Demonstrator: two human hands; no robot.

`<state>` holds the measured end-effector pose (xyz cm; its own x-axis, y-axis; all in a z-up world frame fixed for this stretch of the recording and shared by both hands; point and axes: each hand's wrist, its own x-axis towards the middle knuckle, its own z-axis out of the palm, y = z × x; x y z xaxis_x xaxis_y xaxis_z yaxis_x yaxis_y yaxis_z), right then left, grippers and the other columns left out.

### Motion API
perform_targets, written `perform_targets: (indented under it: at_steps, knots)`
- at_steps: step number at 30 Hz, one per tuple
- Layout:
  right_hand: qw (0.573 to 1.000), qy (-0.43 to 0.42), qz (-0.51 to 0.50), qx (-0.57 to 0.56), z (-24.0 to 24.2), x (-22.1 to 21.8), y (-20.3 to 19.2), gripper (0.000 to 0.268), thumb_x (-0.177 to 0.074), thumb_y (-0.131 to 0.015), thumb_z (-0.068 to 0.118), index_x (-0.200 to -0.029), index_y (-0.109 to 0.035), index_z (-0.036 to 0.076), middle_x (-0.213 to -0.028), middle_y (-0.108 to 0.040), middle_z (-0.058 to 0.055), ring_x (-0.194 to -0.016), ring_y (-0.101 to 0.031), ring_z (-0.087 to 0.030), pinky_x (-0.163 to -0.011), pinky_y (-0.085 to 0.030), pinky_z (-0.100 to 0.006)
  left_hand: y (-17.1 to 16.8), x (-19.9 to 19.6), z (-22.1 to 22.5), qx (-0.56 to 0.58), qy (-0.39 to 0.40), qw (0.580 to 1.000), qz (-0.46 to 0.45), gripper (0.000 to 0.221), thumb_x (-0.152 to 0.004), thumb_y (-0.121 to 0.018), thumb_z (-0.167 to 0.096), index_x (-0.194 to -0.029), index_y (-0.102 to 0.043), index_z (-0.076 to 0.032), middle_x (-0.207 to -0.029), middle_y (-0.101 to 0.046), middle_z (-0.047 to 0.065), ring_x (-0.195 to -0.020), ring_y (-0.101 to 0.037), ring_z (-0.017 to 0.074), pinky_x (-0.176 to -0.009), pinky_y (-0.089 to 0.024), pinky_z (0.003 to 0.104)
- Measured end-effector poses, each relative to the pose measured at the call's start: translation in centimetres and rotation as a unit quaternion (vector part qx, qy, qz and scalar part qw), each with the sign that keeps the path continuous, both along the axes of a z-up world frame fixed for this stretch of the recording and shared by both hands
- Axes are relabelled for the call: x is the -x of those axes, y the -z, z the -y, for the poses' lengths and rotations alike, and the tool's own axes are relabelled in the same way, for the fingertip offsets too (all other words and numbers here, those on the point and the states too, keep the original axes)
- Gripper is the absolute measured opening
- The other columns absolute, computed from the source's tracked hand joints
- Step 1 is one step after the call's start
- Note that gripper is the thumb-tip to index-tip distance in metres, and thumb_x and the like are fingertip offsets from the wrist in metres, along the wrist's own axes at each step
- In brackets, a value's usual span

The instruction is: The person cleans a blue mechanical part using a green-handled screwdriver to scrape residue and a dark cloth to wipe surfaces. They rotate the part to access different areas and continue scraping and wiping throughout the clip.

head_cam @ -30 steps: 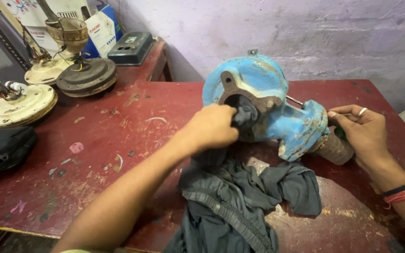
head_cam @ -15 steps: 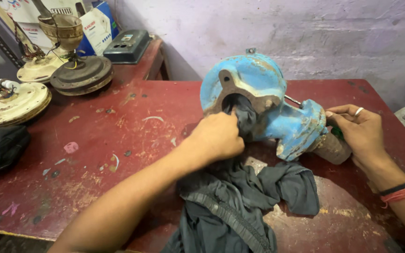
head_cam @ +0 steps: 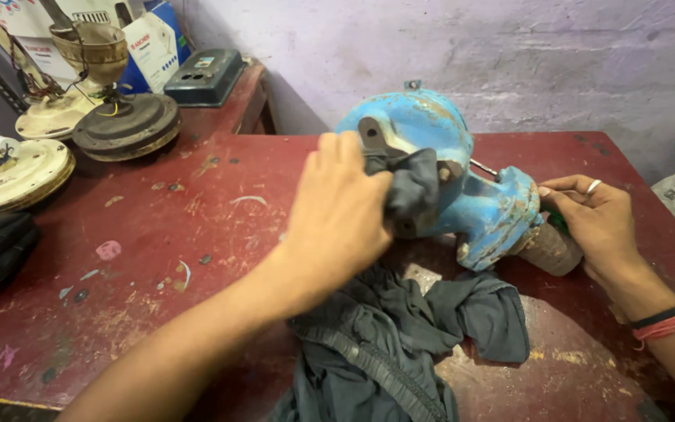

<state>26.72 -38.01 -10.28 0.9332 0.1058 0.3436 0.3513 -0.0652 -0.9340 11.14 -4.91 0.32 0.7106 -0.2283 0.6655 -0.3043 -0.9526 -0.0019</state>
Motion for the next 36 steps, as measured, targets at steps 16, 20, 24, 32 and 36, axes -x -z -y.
perform_targets:
  at_steps: [16,20,24,32,36]
  knots:
    - [1.0,-0.004,-0.006,0.0,0.1,-0.1,-0.1,0.01,-0.103,-0.063,0.0,-0.11,-0.068,-0.004,-0.106,-0.074,-0.013,-0.094,-0.071,-0.014,-0.083,-0.057,-0.025,5.2,-4.3,2.1,-0.1,-0.044,0.991,-0.08,0.017,-0.074,-0.072,-0.02,-0.074,-0.076,-0.004,-0.093,-0.062,0.021,-0.08,-0.065,0.0357,-0.07,-0.049,0.045]
    - [1.0,0.001,-0.011,0.003,-0.1,0.2,-0.1,0.01,-0.103,-0.062,0.0,-0.111,-0.068,-0.004,-0.107,-0.074,-0.013,-0.094,-0.07,-0.014,-0.082,-0.057,-0.026,3.8,-5.2,0.9,0.02,0.018,0.991,-0.134,0.019,-0.074,-0.072,-0.019,-0.076,-0.075,0.0,-0.09,-0.068,0.027,-0.076,-0.069,0.0433,-0.07,-0.053,0.049]
    - [1.0,0.01,-0.01,0.006,-0.2,0.1,-0.5,0.012,-0.102,-0.062,0.001,-0.111,-0.068,-0.004,-0.108,-0.074,-0.012,-0.096,-0.07,-0.014,-0.083,-0.057,-0.026,-0.1,-5.6,-2.4,0.442,0.112,0.806,-0.377,0.023,-0.063,-0.066,-0.003,-0.083,-0.074,0.005,-0.086,-0.073,0.029,-0.085,-0.066,0.0507,-0.067,-0.053,0.055]
    - [1.0,0.0,-0.026,-0.004,0.0,-0.3,0.1,0.011,-0.104,-0.061,0.0,-0.111,-0.067,-0.004,-0.107,-0.074,-0.013,-0.094,-0.07,-0.014,-0.082,-0.056,-0.027,2.4,-1.0,0.7,0.041,-0.009,0.999,-0.026,0.062,-0.068,-0.075,-0.011,-0.121,-0.064,0.019,-0.105,-0.063,0.031,-0.089,-0.068,0.0437,-0.072,-0.055,0.046]
    - [1.0,0.001,-0.017,0.007,0.1,-0.2,0.1,0.011,-0.103,-0.061,0.0,-0.111,-0.067,-0.005,-0.107,-0.074,-0.013,-0.093,-0.07,-0.014,-0.082,-0.057,-0.026,4.3,-1.5,2.6,0.007,0.034,0.99,-0.136,0.036,-0.065,-0.076,-0.016,-0.089,-0.071,0.01,-0.115,-0.057,0.042,-0.081,-0.07,0.0419,-0.07,-0.059,0.044]
